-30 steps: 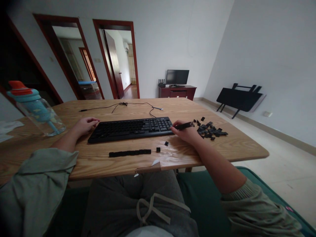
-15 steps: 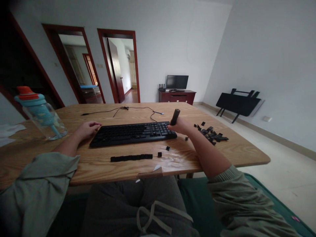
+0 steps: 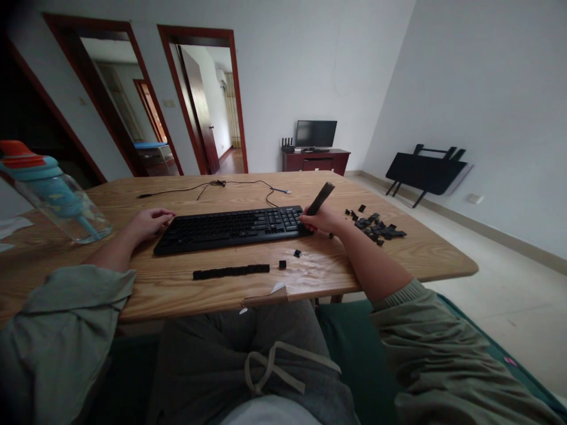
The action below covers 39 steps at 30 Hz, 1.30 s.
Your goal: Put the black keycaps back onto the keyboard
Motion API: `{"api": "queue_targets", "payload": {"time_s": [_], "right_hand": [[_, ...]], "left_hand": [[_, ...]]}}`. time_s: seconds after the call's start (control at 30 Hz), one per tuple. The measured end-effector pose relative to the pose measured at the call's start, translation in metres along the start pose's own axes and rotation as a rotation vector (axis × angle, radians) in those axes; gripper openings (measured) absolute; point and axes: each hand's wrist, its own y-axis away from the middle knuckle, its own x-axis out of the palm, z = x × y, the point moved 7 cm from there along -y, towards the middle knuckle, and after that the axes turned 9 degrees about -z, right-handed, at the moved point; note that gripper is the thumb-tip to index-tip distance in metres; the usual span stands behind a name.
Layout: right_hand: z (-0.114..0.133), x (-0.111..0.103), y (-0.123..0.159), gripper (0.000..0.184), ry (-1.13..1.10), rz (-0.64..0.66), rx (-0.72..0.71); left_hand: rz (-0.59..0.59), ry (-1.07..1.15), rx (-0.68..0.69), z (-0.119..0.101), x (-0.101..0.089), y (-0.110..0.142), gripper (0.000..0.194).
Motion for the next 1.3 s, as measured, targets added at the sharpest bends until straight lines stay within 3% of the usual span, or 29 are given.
{"api": "queue_targets", "payload": {"time_s": [0.2,0.5,0.7,0.83,0.9,1.07,1.17,1.3], "right_hand": [[-0.004,-0.002,0.001,0.023,-0.043,-0.018,0.025],[0.0,-0.011,-0.001,0.032,-0.075,-0.117,-0.068],[0.008,-0.038,-0.001,0.03,-0.059,-0.4,-0.198],[0.029,-0.061,0.021,0.028,0.061,-0.574,-0.323],[0.037,-0.059,0.035,0.028,0.124,-0.475,-0.354],[0.03,-0.02,0.069,0.023,0.28,0.001,-0.324],[0.023,-0.007,0.076,0.031,0.357,0.084,-0.314],[0.017,-0.003,0.072,0.028,0.434,0.065,-0.257]], "left_hand": [[0.026,0.025,-0.03,0.002,0.002,-0.002,0.029],[0.004,0.004,-0.028,0.003,0.001,-0.001,0.029],[0.004,0.016,-0.015,0.007,0.003,-0.005,0.031],[0.016,0.018,-0.01,0.012,0.005,-0.008,0.029],[0.021,0.007,-0.019,0.011,0.005,-0.007,0.029],[0.024,0.005,-0.032,0.005,0.003,-0.001,0.03],[0.022,0.034,-0.017,0.005,0.003,-0.002,0.03],[0.013,0.014,0.03,0.005,0.003,-0.006,0.03]]}}
